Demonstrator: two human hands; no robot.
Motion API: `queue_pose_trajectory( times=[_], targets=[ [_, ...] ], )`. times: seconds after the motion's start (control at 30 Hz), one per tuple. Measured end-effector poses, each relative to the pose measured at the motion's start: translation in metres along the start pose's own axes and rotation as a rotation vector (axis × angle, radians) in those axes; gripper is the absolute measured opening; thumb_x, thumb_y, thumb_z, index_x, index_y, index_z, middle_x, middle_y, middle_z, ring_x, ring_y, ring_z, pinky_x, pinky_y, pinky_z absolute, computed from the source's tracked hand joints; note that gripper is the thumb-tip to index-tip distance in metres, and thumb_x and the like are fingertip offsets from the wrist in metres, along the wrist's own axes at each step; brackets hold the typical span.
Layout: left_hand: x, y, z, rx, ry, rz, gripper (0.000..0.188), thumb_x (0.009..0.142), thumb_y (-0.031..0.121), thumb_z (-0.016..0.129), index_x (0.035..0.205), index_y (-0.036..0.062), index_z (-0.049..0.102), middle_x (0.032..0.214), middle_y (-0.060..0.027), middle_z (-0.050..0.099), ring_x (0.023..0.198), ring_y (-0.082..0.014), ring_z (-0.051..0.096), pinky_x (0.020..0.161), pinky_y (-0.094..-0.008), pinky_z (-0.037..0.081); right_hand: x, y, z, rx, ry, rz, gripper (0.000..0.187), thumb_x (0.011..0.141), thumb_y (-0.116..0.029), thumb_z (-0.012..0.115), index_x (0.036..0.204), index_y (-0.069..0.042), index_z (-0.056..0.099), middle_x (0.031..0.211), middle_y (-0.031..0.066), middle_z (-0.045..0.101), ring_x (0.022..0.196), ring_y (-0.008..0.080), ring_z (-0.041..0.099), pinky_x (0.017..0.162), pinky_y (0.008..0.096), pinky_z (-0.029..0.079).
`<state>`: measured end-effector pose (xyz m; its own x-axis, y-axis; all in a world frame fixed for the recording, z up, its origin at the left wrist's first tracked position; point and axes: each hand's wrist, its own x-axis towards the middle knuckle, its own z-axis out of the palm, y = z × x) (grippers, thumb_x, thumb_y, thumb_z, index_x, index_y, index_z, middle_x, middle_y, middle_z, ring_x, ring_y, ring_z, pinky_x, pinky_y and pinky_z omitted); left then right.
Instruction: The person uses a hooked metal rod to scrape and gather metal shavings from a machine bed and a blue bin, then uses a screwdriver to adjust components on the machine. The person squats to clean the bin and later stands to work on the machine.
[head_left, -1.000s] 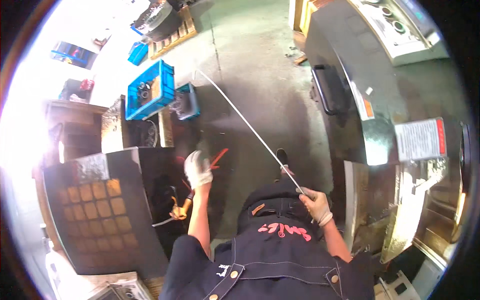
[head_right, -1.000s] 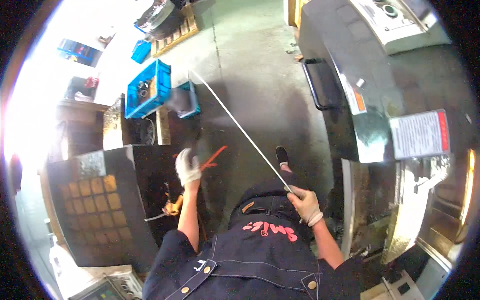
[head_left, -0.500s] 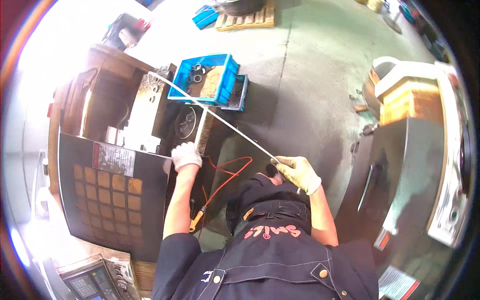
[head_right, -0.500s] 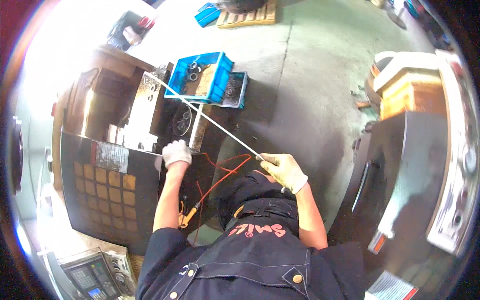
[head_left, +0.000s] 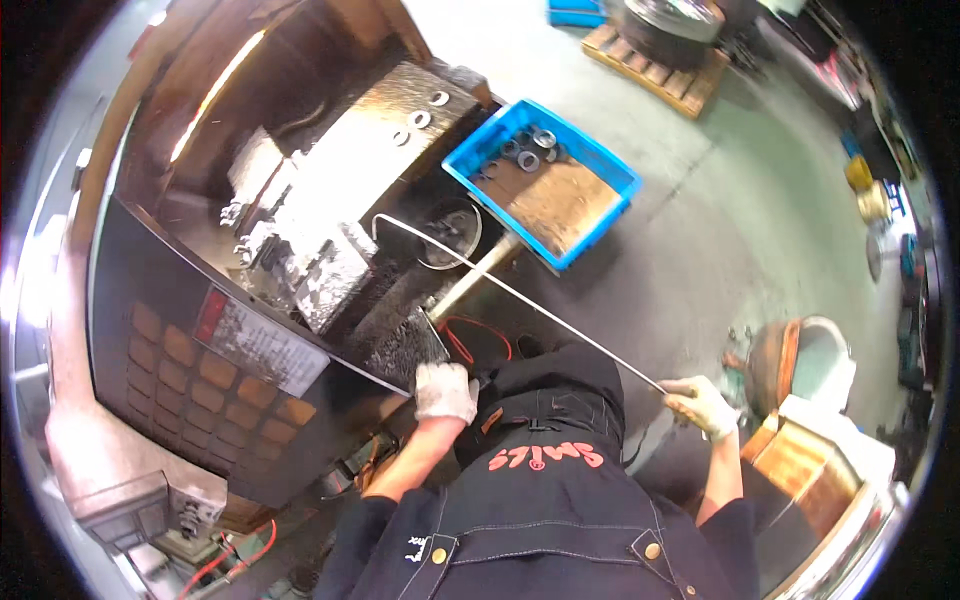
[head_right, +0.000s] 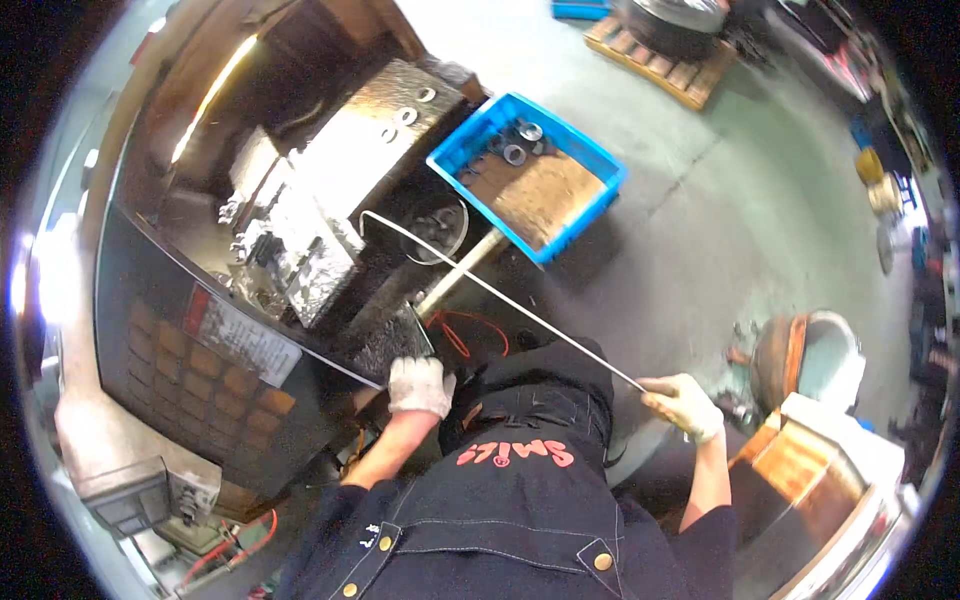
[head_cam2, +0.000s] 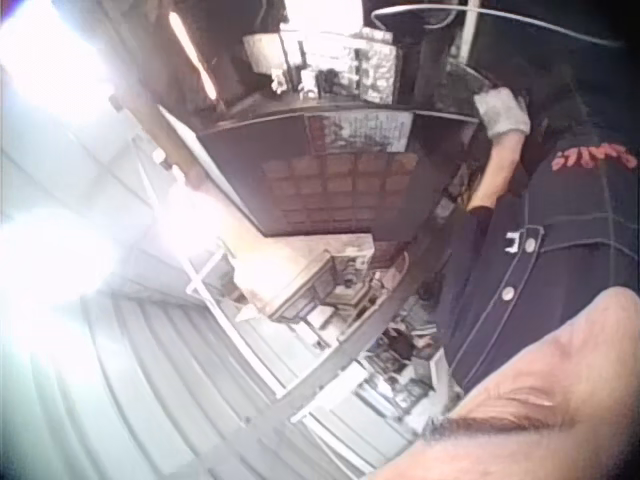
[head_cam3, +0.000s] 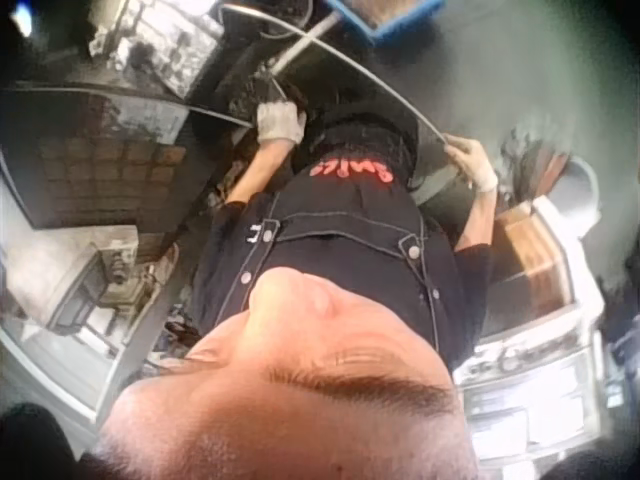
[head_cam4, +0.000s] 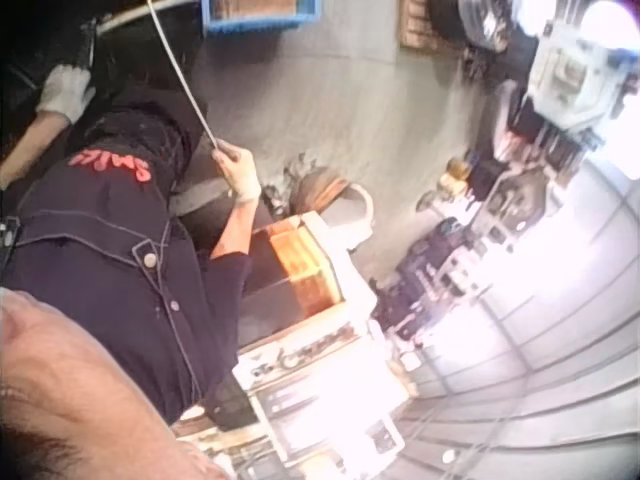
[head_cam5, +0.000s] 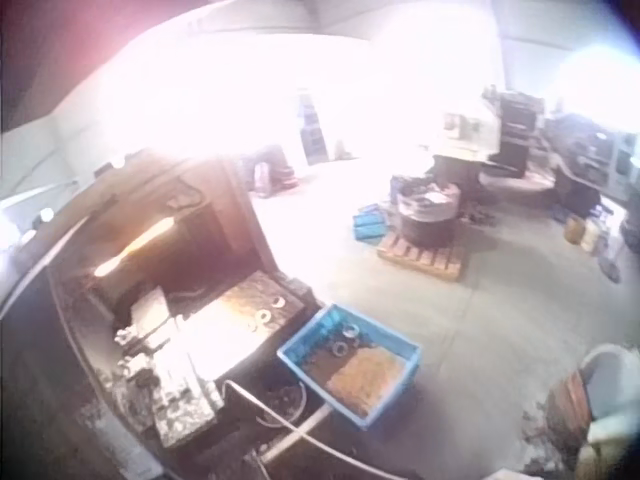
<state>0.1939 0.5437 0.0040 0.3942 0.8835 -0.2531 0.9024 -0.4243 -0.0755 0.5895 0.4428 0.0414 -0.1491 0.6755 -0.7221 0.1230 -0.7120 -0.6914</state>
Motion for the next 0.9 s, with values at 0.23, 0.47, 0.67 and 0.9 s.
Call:
queue_pose_trajectory(
  times=[0.23,0.47,0.67,0.9],
  targets=[
    [-0.01,-0.016,0.012,-0.102,0.044,-0.333,0.022,0.068,0.028,0.064,0.074,0.0073,0.06,0.079,-0.013,0.061,0.079,-0.0307,0.058,0.077,-0.0416,0.043,0.075,-0.084,-0.083,0.221,-0.127,-0.086,0.042,0.082,-0.016,0.066,0.113,0.01,0.054,0.055,-0.0092,0.037,0.044,0.0004,0.03,0.04,0.0176,0.021],
    [-0.021,-0.04,0.026,-0.036,0.218,-0.678,0.018,0.067,0.02,0.063,0.076,0.0054,0.058,0.08,-0.0151,0.059,0.082,-0.0318,0.056,0.08,-0.0415,0.042,0.204,-0.193,-0.075,0.119,-0.465,-0.141,0.048,0.081,-0.029,0.067,0.108,0.009,0.055,0.048,-0.0057,0.036,0.036,0.0038,0.029,0.035,0.0207,0.02],
    [-0.052,-0.057,0.045,0.041,0.085,-0.756,0.029,0.073,0.018,0.054,0.096,0.0005,0.06,0.096,-0.0178,0.06,0.1,-0.0307,0.055,0.102,-0.043,0.032,0.244,-0.217,-0.057,-0.13,-0.674,-0.001,0.052,0.076,-0.033,0.071,0.106,0.008,0.059,0.05,-0.0037,0.038,0.038,0.0052,0.03,0.036,0.0217,0.021],
    [-0.076,-0.083,0.072,-0.063,0.138,-0.895,0.015,0.075,0.015,0.054,0.083,0.0032,0.058,0.087,-0.0157,0.06,0.092,-0.0304,0.055,0.1,-0.0412,0.034,0.199,-0.201,-0.079,-0.374,-0.708,0.239,0.056,0.075,-0.031,0.071,0.11,0.011,0.057,0.052,-0.0033,0.038,0.04,0.0062,0.03,0.038,0.0232,0.022]
  ],
)
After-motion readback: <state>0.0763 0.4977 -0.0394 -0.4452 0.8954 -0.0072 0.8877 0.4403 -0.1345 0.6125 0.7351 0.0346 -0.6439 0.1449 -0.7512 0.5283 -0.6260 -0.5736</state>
